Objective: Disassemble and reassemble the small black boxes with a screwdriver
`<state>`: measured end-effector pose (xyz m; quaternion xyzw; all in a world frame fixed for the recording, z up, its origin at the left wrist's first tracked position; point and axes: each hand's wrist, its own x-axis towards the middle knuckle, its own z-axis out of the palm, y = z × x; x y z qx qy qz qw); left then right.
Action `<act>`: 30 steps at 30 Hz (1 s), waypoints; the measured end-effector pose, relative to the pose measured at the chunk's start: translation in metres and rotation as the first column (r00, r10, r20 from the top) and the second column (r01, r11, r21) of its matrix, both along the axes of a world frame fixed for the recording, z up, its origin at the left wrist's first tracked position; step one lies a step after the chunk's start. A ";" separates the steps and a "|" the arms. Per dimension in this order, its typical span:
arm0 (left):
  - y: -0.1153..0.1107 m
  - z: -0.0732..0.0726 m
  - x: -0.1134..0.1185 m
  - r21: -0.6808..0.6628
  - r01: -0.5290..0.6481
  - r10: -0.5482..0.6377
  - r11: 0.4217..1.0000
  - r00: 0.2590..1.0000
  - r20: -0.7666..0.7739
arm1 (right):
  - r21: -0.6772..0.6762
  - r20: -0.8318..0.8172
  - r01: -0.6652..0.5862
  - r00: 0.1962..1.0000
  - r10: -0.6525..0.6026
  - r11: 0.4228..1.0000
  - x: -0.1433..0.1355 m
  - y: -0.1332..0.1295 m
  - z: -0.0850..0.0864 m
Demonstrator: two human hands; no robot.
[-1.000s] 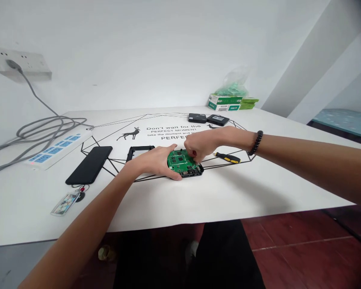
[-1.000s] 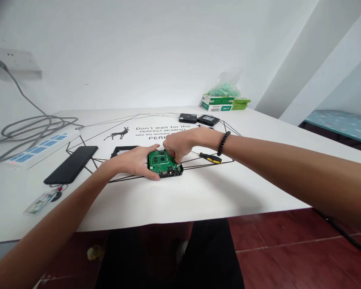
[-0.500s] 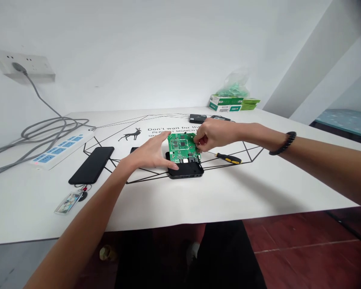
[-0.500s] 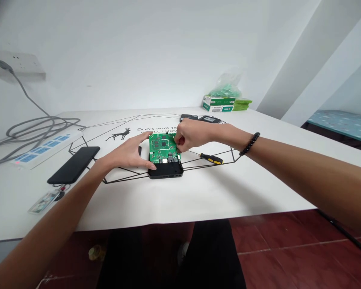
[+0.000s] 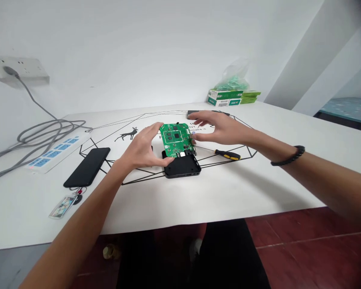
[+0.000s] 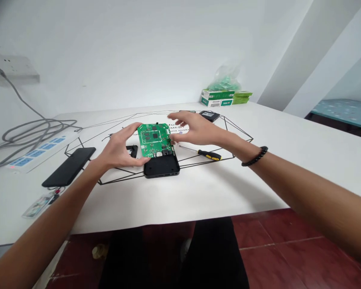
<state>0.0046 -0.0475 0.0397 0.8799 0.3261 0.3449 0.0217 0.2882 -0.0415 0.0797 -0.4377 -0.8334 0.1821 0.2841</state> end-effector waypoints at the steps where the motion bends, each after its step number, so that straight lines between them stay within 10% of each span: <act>1: 0.001 0.000 0.000 0.006 -0.011 0.011 1.000 1.000 0.016 | -0.118 -0.146 0.016 0.989 -0.034 0.993 0.001 0.000 -0.008; 4: 0.004 -0.002 -0.002 -0.029 -0.033 0.034 0.999 0.999 0.032 | -0.412 -0.494 -0.147 0.865 -0.085 0.899 0.000 0.004 -0.029; 8: 0.011 -0.003 -0.008 -0.132 -0.047 0.047 0.990 0.999 -0.002 | -0.393 -0.670 -0.311 0.741 -0.038 0.865 -0.003 0.014 -0.043; 30: 0.015 0.001 -0.015 -0.529 0.048 0.046 0.847 0.986 0.162 | -0.331 -0.567 -0.384 0.811 0.144 0.862 0.010 0.013 -0.048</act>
